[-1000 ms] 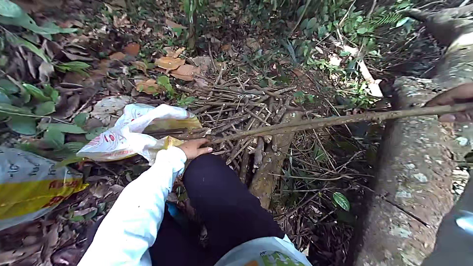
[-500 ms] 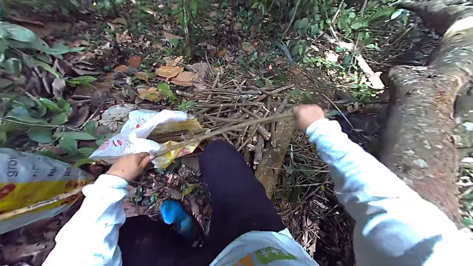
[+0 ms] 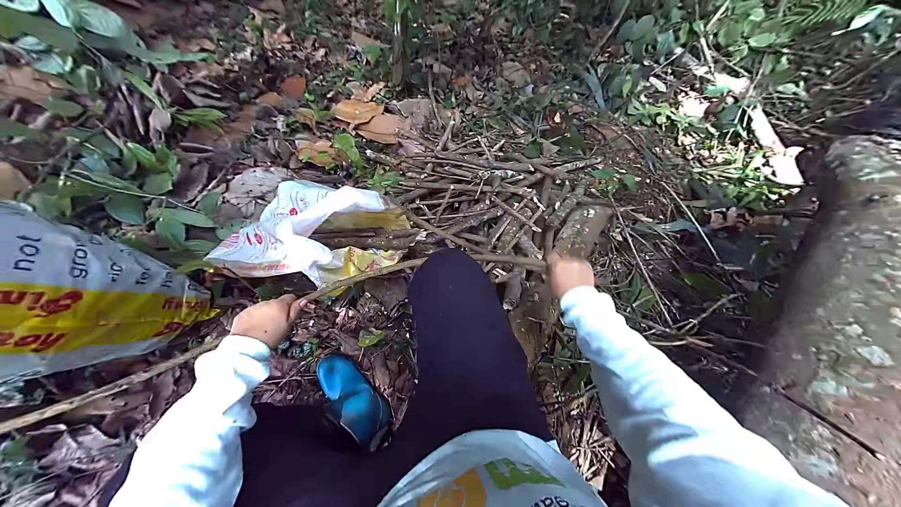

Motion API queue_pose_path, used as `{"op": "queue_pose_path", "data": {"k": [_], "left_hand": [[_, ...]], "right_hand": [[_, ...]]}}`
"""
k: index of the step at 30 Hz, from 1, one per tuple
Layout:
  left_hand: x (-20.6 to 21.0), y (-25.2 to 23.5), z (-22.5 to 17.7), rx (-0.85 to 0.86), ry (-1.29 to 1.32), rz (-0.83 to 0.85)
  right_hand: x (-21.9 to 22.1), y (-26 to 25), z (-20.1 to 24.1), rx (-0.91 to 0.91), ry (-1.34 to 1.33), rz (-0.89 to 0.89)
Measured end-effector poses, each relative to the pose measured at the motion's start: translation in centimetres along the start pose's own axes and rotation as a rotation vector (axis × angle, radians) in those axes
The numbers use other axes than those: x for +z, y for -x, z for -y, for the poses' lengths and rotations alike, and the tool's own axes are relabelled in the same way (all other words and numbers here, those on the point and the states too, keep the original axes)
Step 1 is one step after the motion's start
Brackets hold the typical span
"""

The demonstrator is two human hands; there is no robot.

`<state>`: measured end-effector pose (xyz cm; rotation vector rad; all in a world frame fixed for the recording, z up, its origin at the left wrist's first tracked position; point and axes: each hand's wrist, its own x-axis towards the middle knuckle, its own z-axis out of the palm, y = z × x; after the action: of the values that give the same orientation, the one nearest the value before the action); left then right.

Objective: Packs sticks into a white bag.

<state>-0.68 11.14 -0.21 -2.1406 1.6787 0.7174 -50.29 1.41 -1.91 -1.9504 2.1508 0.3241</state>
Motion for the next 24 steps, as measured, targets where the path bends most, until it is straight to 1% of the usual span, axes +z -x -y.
{"op": "queue_pose_path", "data": {"k": [1,2,4,5,6,7,9,11,13,14,16,18,20,21,22,24], "left_hand": [[-0.2,0.8,-0.5,-0.019,-0.002,-0.011],[0.1,1.7,-1.1,-0.032,0.013,0.018],[2.2,3.9,-2.7,-0.050,0.068,0.105],[3.2,4.7,-3.2,-0.046,0.067,0.090],[3.2,5.0,-3.4,-0.041,0.088,0.040],[2.6,5.1,-3.4,-0.032,0.121,-0.005],[1.1,5.0,-3.2,0.018,0.139,-0.154],[-1.4,4.1,-4.0,0.094,0.100,-0.370],[-4.4,3.8,-6.8,0.197,0.066,-0.536],[-5.6,3.8,-8.7,0.267,0.061,-0.589],[-7.6,3.6,-13.0,0.411,0.036,-0.607],[-8.9,3.5,-16.4,0.509,-0.009,-0.592],[-9.3,3.2,-17.9,0.544,-0.074,-0.643],[-8.9,2.6,-17.7,0.567,-0.097,-0.718],[-8.7,2.2,-17.2,0.563,-0.113,-0.716],[-8.9,1.9,-15.2,0.521,-0.143,-0.645]], "right_hand": [[0.4,1.8,0.3,0.044,-0.034,0.066],[1.3,4.0,0.9,0.101,-0.095,0.142],[5.4,9.4,2.3,0.208,-0.344,0.290],[7.8,11.5,2.7,0.272,-0.490,0.320],[9.5,12.3,2.7,0.327,-0.592,0.313],[9.9,12.2,2.4,0.357,-0.645,0.268],[7.8,10.6,1.1,0.345,-0.696,0.094],[2.5,7.9,0.9,0.237,-0.740,-0.113],[-2.7,6.2,2.1,0.069,-0.730,-0.280],[-4.7,5.8,3.2,-0.042,-0.719,-0.355],[-7.5,5.0,6.2,-0.286,-0.677,-0.481],[-8.9,3.5,8.9,-0.462,-0.592,-0.456],[-8.9,1.1,10.0,-0.568,-0.472,-0.354],[-8.8,0.1,10.0,-0.585,-0.428,-0.280],[-8.5,-0.8,9.8,-0.579,-0.402,-0.199],[-7.7,-2.6,8.4,-0.523,-0.413,-0.071]]}}
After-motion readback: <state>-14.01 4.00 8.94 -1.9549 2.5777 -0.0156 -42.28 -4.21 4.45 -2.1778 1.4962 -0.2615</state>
